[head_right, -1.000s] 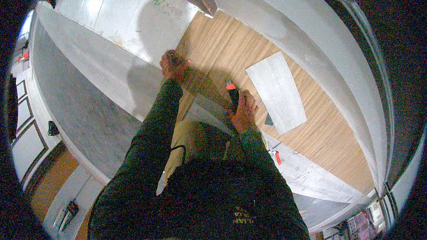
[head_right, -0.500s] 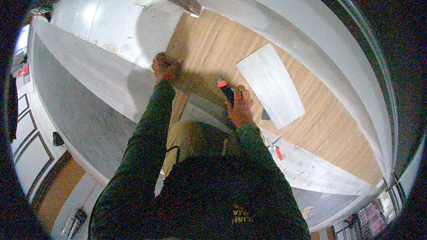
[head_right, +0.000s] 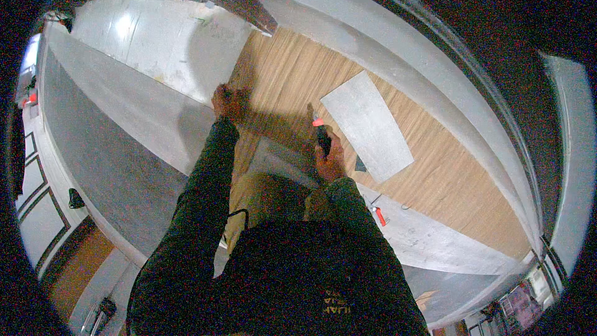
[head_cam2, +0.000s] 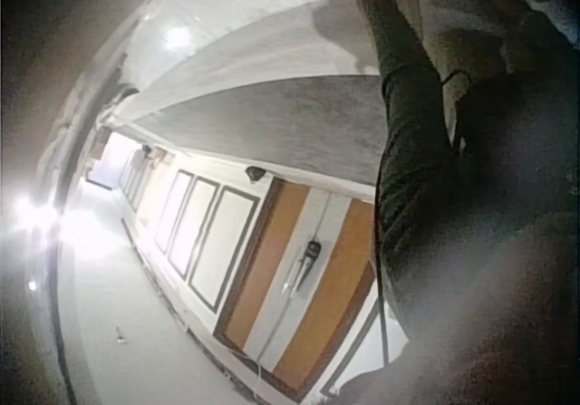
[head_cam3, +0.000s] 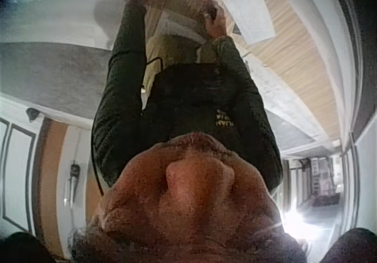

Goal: The person positions laminate floor pieces onto the floor, using shears to cut the material to size and a utility knife to trim edges.

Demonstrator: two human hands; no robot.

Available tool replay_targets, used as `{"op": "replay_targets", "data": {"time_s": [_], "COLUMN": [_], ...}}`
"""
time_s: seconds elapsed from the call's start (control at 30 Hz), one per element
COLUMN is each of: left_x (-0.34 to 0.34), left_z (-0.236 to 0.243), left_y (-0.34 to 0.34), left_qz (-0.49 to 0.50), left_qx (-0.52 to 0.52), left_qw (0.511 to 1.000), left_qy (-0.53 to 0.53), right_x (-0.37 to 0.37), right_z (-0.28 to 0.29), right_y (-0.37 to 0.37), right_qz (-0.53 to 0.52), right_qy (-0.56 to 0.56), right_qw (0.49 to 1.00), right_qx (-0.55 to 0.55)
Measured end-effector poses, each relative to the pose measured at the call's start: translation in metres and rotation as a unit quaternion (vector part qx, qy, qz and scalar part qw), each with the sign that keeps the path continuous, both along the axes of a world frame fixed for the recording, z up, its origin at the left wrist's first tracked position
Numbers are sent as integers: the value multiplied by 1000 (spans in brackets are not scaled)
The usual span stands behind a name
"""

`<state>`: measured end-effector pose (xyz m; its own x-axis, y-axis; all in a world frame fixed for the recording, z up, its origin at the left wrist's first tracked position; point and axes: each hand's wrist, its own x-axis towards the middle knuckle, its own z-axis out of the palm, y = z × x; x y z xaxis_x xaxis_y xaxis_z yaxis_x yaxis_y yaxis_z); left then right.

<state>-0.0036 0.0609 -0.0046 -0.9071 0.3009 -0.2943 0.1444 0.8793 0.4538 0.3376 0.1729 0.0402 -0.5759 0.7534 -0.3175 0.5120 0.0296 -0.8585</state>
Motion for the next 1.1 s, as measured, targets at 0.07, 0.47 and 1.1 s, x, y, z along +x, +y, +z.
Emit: {"op": "replay_targets", "data": {"time_s": [0.07, 0.47, 1.1], "left_x": [-9, -13, -54], "left_z": [-4, -8, -12], "left_y": [-7, -57, -82], "left_qz": [16, 77, -5], "left_qx": [38, 67, 97], "left_qw": [998, 981, 986], "left_qy": [-39, -163, -135], "right_x": [0, -5, 223], "right_z": [13, 54, 41], "right_y": [0, 34, -38], "right_qz": [-40, 40, -109], "right_qy": [30, 16, -398], "right_qw": [996, 996, 901], "right_qx": [-79, -81, 133]}}
